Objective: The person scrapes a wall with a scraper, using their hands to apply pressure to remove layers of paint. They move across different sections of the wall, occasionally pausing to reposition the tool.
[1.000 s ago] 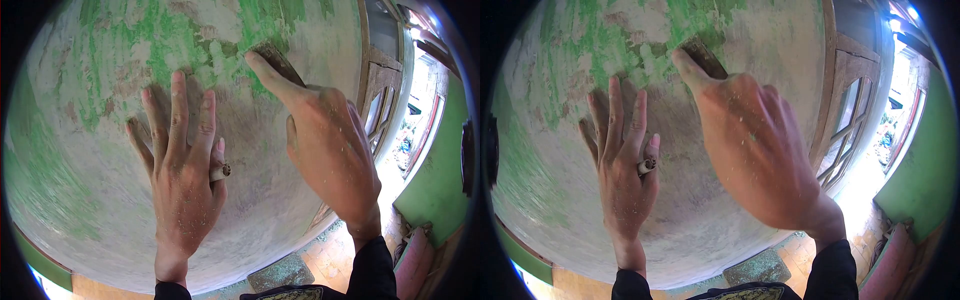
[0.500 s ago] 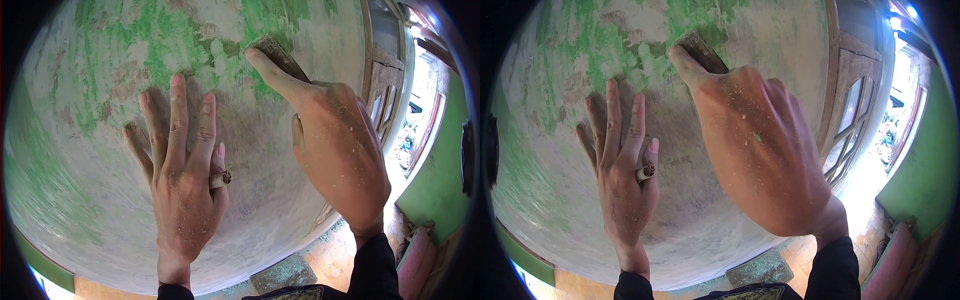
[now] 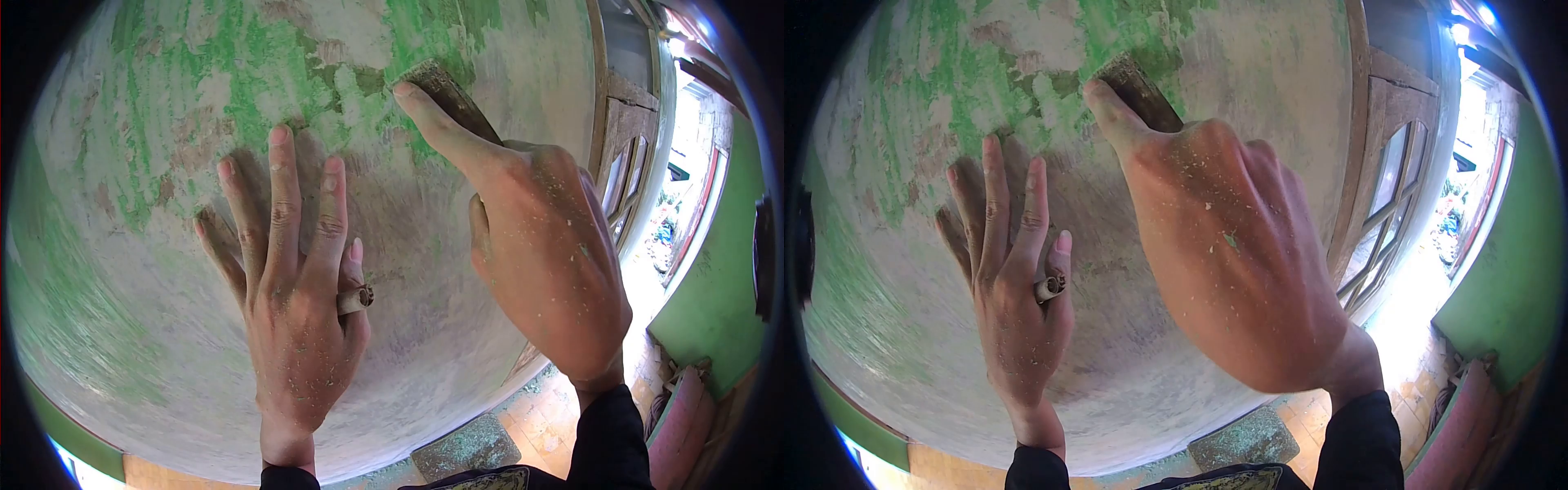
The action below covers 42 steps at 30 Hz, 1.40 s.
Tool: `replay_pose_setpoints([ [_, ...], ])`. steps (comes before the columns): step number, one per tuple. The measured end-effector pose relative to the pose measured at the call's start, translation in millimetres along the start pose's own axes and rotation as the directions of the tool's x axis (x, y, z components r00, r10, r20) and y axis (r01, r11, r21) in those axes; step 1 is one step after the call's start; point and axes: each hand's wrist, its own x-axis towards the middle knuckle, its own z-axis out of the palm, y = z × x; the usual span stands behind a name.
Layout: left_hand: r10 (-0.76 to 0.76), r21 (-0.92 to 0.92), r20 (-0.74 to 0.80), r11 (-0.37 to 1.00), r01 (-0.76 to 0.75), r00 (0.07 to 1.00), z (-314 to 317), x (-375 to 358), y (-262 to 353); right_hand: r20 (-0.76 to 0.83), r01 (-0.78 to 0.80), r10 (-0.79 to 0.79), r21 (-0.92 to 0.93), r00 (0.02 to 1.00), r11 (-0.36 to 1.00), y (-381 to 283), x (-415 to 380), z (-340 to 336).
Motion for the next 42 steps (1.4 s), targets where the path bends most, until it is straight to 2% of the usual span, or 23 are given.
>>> replay_pose_setpoints([
  [4,0.0,-0.006,-0.015,1.0,0.0,1.0,1,0,-1,-0.069,-0.045,0.048,0.033,0.996,0.998,-1,-2,12],
  [6,-0.001,-0.017,-0.012,1.0,0.001,1.0,1,-1,-1,-0.073,0.073,-0.069,0.048,0.995,0.996,6,-1,4],
  [7,-0.007,-0.019,-0.007,1.0,0.007,1.0,-1,0,0,-0.073,0.072,-0.069,0.047,0.995,0.996,5,-2,8],
  [9,-0.012,-0.021,0.001,1.0,0.012,1.0,-1,-1,0,-0.113,-0.016,0.025,0.082,0.993,0.997,0,-4,20],
  [10,-0.005,-0.022,-0.004,1.0,0.005,1.0,0,-1,-1,-0.116,-0.013,0.023,0.082,0.993,0.997,-2,-2,15],
  [12,0.001,-0.021,-0.006,1.0,-0.001,1.0,1,-1,-2,0.004,-0.036,0.037,-0.007,0.999,0.999,-6,2,0],
  [13,0.0,-0.015,-0.003,1.0,0.0,1.0,1,-1,-1,0.006,-0.039,0.039,-0.006,0.999,0.999,-5,0,6],
  [15,-0.004,-0.009,0.001,1.0,0.004,1.0,0,-2,0,-0.146,-0.03,0.03,0.007,0.989,1.0,-4,-3,21],
  [18,-0.003,-0.008,0.005,1.0,0.003,1.0,-1,-1,0,-0.1,0.062,-0.061,0.007,0.993,0.998,6,-2,12],
  [22,-0.014,0.001,0.012,1.0,0.014,1.0,-1,-1,2,-0.138,0.02,-0.024,-0.029,0.99,0.999,0,-3,16],
  [25,-0.016,0.01,0.004,1.0,0.016,1.0,-1,1,2,-0.069,-0.021,0.021,0.007,0.997,1.0,3,-1,17],
  [27,-0.03,0.013,0.016,0.999,0.03,0.999,-2,0,3,-0.306,0.187,-0.176,0.006,0.936,0.982,13,8,27],
  [28,-0.025,-0.003,0.024,1.0,0.025,0.999,-3,-1,2,-0.302,0.185,-0.174,0.01,0.937,0.983,10,3,25],
  [30,-0.027,-0.019,0.019,0.999,0.027,0.999,-2,-1,0,-0.035,-0.011,0.013,0.04,0.999,0.999,-2,-5,12],
  [34,-0.006,-0.038,0.002,0.999,0.006,1.0,0,-1,-1,-0.054,-0.007,0.009,0.046,0.999,0.999,-1,5,10],
  [36,-0.02,-0.039,0.003,0.999,0.021,1.0,-3,0,-2,-0.21,0.078,-0.064,0.059,0.976,0.995,0,11,18],
  [37,-0.01,-0.066,0.018,0.998,0.011,1.0,-4,-1,-4,-0.207,0.081,-0.067,0.064,0.976,0.995,-2,8,18],
  [39,-0.003,-0.088,0.024,0.996,0.005,1.0,-5,0,-6,-0.096,-0.051,0.061,0.098,0.994,0.994,-3,0,16],
  [40,-0.002,-0.078,0.029,0.997,0.004,1.0,-4,-1,-5,-0.093,-0.057,0.067,0.103,0.993,0.993,-4,0,16],
  [42,-0.003,-0.078,0.028,0.997,0.005,1.0,-3,0,-4,-0.066,-0.075,0.075,0.003,0.995,0.997,-5,4,11],
])
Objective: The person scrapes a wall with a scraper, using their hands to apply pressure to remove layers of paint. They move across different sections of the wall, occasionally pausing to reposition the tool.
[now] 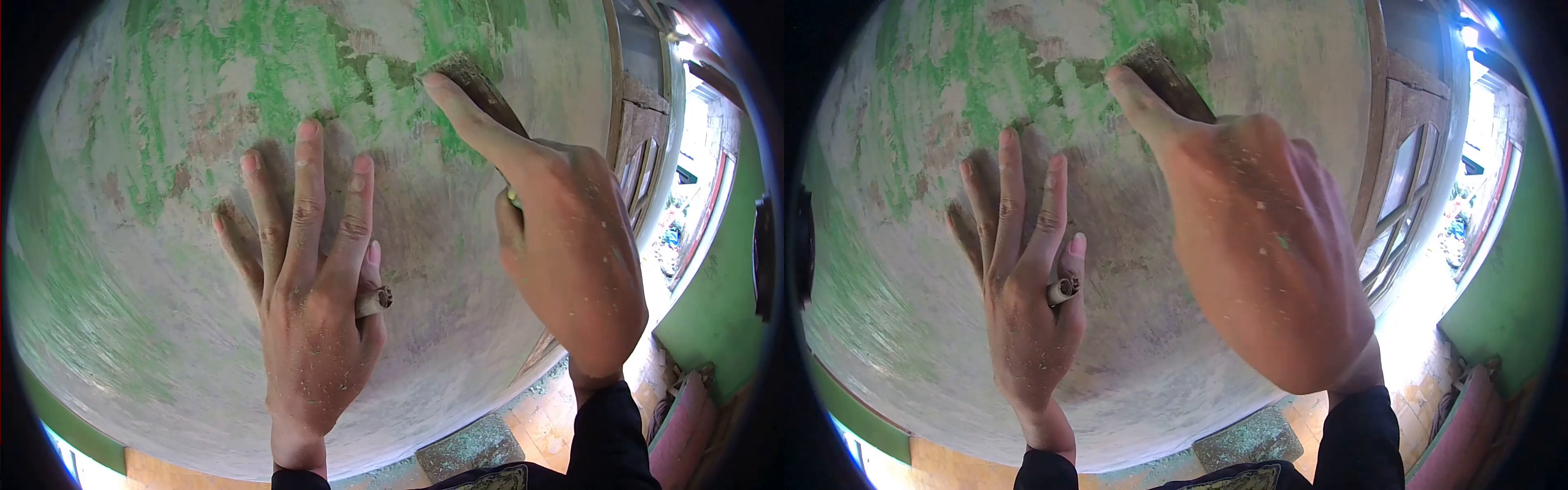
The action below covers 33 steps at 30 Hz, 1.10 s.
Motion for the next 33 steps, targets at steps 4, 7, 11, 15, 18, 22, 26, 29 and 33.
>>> replay_pose_setpoints([
  [4,-0.008,0.0,-0.009,1.0,0.008,1.0,2,-1,0,-0.061,0.052,-0.048,0.064,0.997,0.997,5,-2,6],
  [7,-0.008,0.008,-0.022,1.0,0.009,1.0,3,0,-1,0.051,-0.01,0.007,0.069,0.999,0.998,-14,3,-14],
  [11,-0.006,-0.012,-0.015,1.0,0.005,1.0,2,-1,-2,-0.022,-0.05,0.05,-0.007,0.998,0.999,-27,8,-6],
  [15,0.015,-0.017,-0.042,1.0,-0.016,0.999,5,0,-2,-0.063,-0.022,0.024,0.032,0.998,0.999,-36,4,-12],
  [18,-0.016,-0.005,-0.022,1.0,0.016,1.0,3,0,-1,-0.121,0.029,-0.035,-0.054,0.992,0.998,-9,2,7],
  [22,0.009,-0.013,-0.034,1.0,-0.01,0.999,5,-1,-5,-0.084,0.042,-0.042,-0.007,0.996,0.999,1,1,8],
  [26,0.012,-0.035,-0.008,0.999,-0.013,1.0,1,0,-5,-0.088,0.061,-0.063,-0.026,0.994,0.998,-3,0,3],
  [29,0.03,-0.049,-0.026,0.998,-0.031,0.999,3,-1,-7,-0.125,0.133,-0.134,-0.019,0.983,0.991,-1,0,10],
  [33,0.018,-0.023,-0.023,1.0,-0.018,1.0,3,-1,-4,-0.101,0.012,-0.009,0.031,0.995,0.999,-34,-1,-7],
])
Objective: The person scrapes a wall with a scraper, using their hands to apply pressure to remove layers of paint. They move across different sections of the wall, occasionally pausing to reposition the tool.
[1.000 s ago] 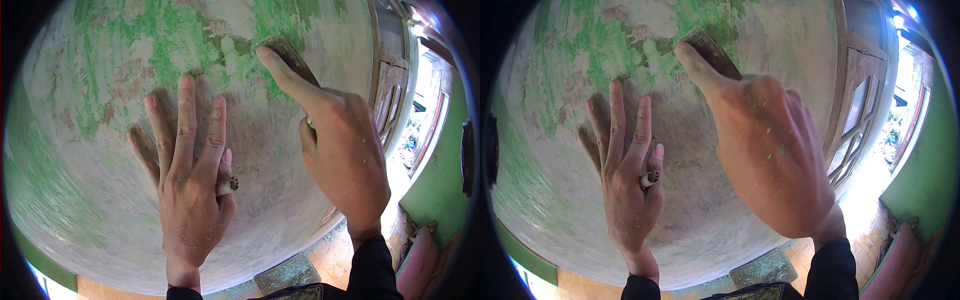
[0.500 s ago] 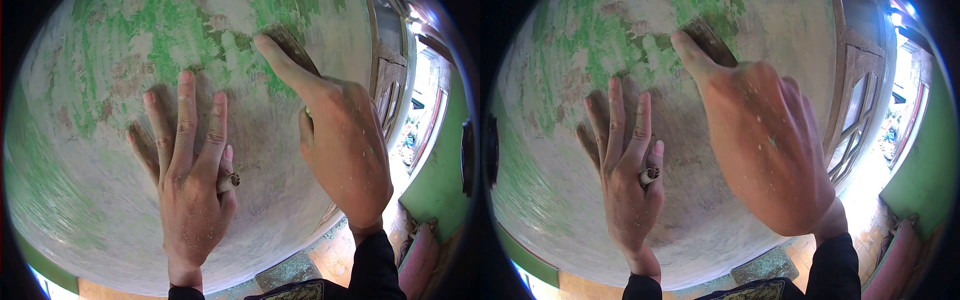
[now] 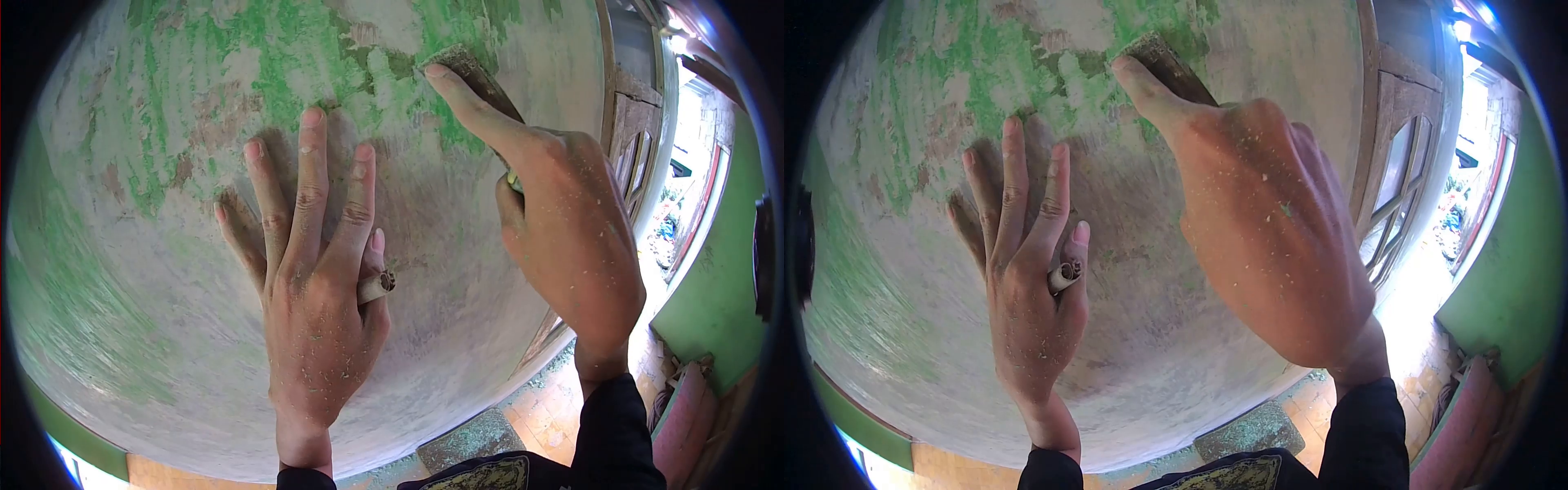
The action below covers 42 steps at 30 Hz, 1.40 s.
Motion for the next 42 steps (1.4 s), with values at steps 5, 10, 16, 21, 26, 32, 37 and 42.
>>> replay_pose_setpoints([
  [5,-0.016,0.026,0.009,1.0,0.016,1.0,-1,0,6,0.111,-0.048,0.052,-0.043,0.992,0.998,18,3,-5],
  [10,-0.03,0.064,0.012,0.998,0.029,0.999,-1,0,12,-0.057,0.183,-0.179,0.078,0.982,0.98,49,-4,14],
  [16,-0.028,0.048,0.011,0.998,0.028,1.0,-4,0,12,0.095,0.082,-0.082,0.008,0.992,0.997,45,-2,2],
  [21,-0.033,0.045,0.019,0.998,0.032,0.999,-5,-2,11,0.044,0.139,-0.141,0.036,0.989,0.99,44,0,0],
  [26,-0.039,0.024,0.001,0.999,0.039,0.999,-5,-3,13,0.018,0.165,-0.166,0.038,0.986,0.986,48,0,3],
  [32,-0.032,0.012,0.016,0.999,0.032,0.999,-8,-3,14,-0.015,0.2,-0.199,0.038,0.98,0.979,53,-4,13],
  [37,-0.025,0.054,0.015,0.998,0.024,1.0,-6,1,13,0.01,0.253,-0.253,-0.075,0.967,0.965,56,5,11],
  [42,-0.015,0.075,-0.009,0.997,0.016,1.0,-19,-10,11,0.266,0.075,-0.113,0.148,0.957,0.986,73,-56,46],
])
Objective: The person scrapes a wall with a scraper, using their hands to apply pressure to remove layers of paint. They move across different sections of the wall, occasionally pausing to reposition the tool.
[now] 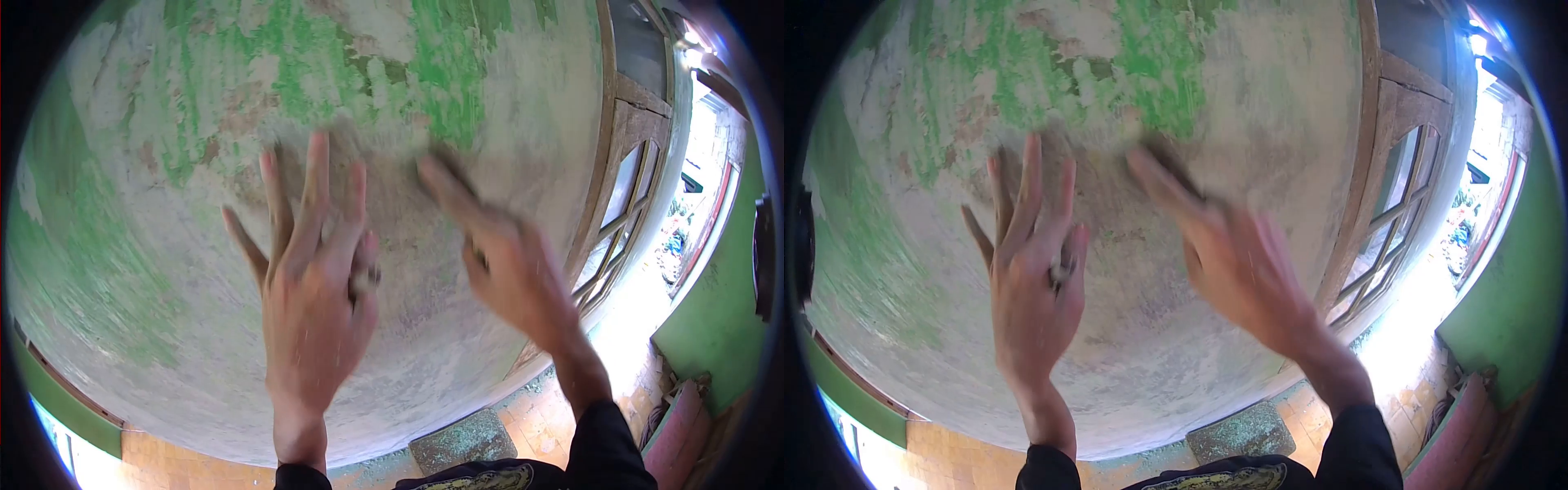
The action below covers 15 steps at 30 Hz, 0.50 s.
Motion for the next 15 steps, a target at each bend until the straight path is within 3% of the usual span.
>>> replay_pose_setpoints([
  [2,-0.051,-0.245,0.091,0.967,0.072,0.995,-22,-25,-2,-0.061,0.114,-0.102,0.245,0.993,0.963,22,-58,44],
  [4,-0.103,-0.453,-0.018,0.888,0.083,0.995,-16,-66,-16,0.133,-0.052,0.01,0.321,0.991,0.946,39,-127,78],
  [6,-0.195,-0.554,0.132,0.799,0.236,0.972,1,-136,-24,0.359,-0.248,0.134,0.293,0.924,0.924,57,-198,107],
  [7,-0.23,-0.66,0.12,0.709,0.251,0.966,21,-170,-21,0.462,-0.364,0.219,0.25,0.859,0.897,61,-232,118],
  [8,-0.311,-0.701,0.269,0.586,0.407,0.912,40,-217,-15,0.557,-0.474,0.306,0.184,0.772,0.861,59,-257,117],
  [9,-0.442,-0.612,0.539,0.379,0.694,0.717,43,-248,4,0.685,-0.578,0.368,0.096,0.629,0.81,61,-289,122],
  [10,-0.418,-0.525,0.646,0.364,0.769,0.639,57,-293,11,0.784,-0.66,0.417,-0.013,0.459,0.751,66,-321,126],
  [11,-0.308,-0.397,0.825,0.278,0.874,0.473,63,-340,12,0.855,-0.647,0.416,-0.131,0.31,0.751,68,-345,127],
  [12,-0.314,-0.469,0.775,0.294,0.833,0.548,69,-379,26,0.9,-0.614,0.41,-0.24,0.15,0.752,69,-367,129],
  [13,-0.203,-0.419,0.85,0.299,0.857,0.486,62,-398,29,0.9,-0.612,0.408,-0.239,0.152,0.754,72,-386,136],
  [14,-0.116,-0.201,0.959,0.358,0.912,0.257,45,-378,28,0.909,-0.61,0.373,-0.192,0.184,0.769,75,-404,146],
  [15,-0.109,-0.183,0.965,0.372,0.91,0.239,47,-387,31,0.917,-0.608,0.335,-0.143,0.215,0.781,75,-413,151],
])
